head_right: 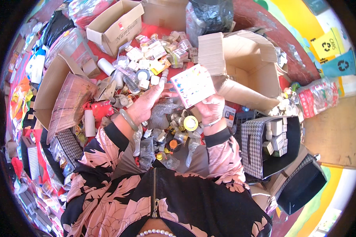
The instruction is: The person sits on the floor and sorts through various items, including small boxes, bottles, and plastic-wrapped goods. They pick up items, wipe them with a cloth, and place them into different containers or boxes.
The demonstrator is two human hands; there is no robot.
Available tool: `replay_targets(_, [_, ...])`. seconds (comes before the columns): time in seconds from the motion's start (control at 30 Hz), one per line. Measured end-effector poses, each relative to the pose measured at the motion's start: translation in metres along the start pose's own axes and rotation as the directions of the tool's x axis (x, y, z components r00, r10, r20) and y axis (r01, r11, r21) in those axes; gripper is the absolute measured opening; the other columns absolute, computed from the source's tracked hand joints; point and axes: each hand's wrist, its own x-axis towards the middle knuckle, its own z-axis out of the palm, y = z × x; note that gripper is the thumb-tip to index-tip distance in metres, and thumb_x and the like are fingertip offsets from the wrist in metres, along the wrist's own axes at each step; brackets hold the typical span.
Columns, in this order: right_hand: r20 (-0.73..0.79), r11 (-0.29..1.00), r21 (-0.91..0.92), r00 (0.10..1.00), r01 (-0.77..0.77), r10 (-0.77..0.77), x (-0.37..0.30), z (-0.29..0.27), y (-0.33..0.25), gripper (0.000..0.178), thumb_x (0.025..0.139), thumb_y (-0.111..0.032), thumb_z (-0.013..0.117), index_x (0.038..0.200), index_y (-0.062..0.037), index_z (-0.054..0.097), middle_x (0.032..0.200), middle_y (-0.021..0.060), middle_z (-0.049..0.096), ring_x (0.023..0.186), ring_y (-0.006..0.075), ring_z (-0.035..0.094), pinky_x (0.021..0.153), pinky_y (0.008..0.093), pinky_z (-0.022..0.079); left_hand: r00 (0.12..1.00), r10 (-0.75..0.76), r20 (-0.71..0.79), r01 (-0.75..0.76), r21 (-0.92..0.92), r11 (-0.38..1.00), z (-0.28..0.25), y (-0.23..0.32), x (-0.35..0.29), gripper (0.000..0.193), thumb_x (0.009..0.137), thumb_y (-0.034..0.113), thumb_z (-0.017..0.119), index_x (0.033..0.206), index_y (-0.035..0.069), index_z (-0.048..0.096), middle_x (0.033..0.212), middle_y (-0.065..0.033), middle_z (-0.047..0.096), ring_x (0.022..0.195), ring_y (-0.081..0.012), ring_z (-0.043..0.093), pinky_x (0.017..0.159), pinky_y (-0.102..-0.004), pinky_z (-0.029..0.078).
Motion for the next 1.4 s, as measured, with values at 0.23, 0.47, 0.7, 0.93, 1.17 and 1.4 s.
replay_targets(0.23, [-0.01,0.954,-0.291,0.998,-0.067,0.067,-0.031,0.006,0.009,0.08,0.058,-0.003,0.058,0.134,-0.0035,0.035,0.128,0.0109,0.047,0.121,0.0254,0.042,0.104,0.0375,0.03,0.993,0.114,-0.024,-0.116,-0.056,0.992,0.021,-0.029,-0.011,0.046,0.086,0.032,0.063,0.114,-0.002,0.05,0.106,-0.0064,0.059,0.097,-0.012,0.055,0.088,-0.0274,0.041])
replay_targets(0.47, [-0.24,0.754,-0.568,0.943,-0.329,0.231,-0.072,-0.003,0.024,0.064,0.079,-0.021,0.067,0.135,-0.0064,0.038,0.123,0.0047,0.05,0.108,0.0149,0.048,0.09,0.0308,0.038,0.886,0.455,-0.087,-0.463,-0.196,0.864,0.039,-0.015,-0.033,0.041,0.082,0.021,0.067,0.113,-0.001,0.05,0.101,-0.007,0.062,0.094,-0.0128,0.058,0.083,-0.0273,0.044])
replay_targets(0.7, [-0.294,0.713,-0.685,0.952,-0.149,-0.084,-0.082,0.012,0.024,0.016,0.084,-0.009,0.063,0.098,-0.0017,0.064,0.084,0.0018,0.065,0.074,0.01,0.059,0.072,0.0207,0.046,0.856,0.496,-0.142,-0.516,-0.237,0.823,0.056,-0.008,-0.043,0.042,0.08,0.014,0.07,0.112,-0.001,0.048,0.101,-0.0073,0.061,0.093,-0.0135,0.059,0.079,-0.0285,0.047])
replay_targets(0.93, [-0.147,0.989,0.028,0.979,0.148,-0.142,-0.106,0.002,-0.034,0.045,0.091,-0.034,0.047,0.122,-0.0012,0.05,0.124,0.0146,0.052,0.116,0.0306,0.048,0.1,0.0465,0.037,0.751,0.611,-0.252,-0.636,-0.026,0.771,0.045,-0.018,-0.042,0.051,0.074,-0.004,0.068,0.117,0.002,0.041,0.106,-0.0076,0.057,0.098,-0.0152,0.057,0.082,-0.0302,0.05])
replay_targets(1.17, [-0.205,0.871,-0.214,0.851,0.443,-0.483,-0.097,0.03,-0.026,0.04,0.092,-0.028,0.048,0.125,-0.0061,0.046,0.124,0.0115,0.05,0.115,0.0283,0.048,0.101,0.0452,0.036,0.691,0.703,-0.169,-0.57,0.47,0.673,0.033,-0.044,-0.024,0.061,0.065,0.001,0.075,0.114,0.005,0.04,0.105,-0.0098,0.05,0.099,-0.0183,0.055,0.083,-0.0312,0.048])
replay_targets(1.4, [0.415,-0.273,-0.904,0.834,0.33,-0.365,-0.053,0.048,0.046,0.045,0.072,-0.023,0.071,0.111,-0.0055,0.056,0.132,0.0186,0.04,0.121,0.0331,0.041,0.101,0.0418,0.034,0.775,0.625,-0.096,-0.552,0.379,0.743,0.048,-0.058,-0.026,0.032,0.088,0.03,0.054,0.108,0.006,0.049,0.096,-0.0086,0.059,0.088,-0.022,0.06,0.082,-0.0343,0.049])
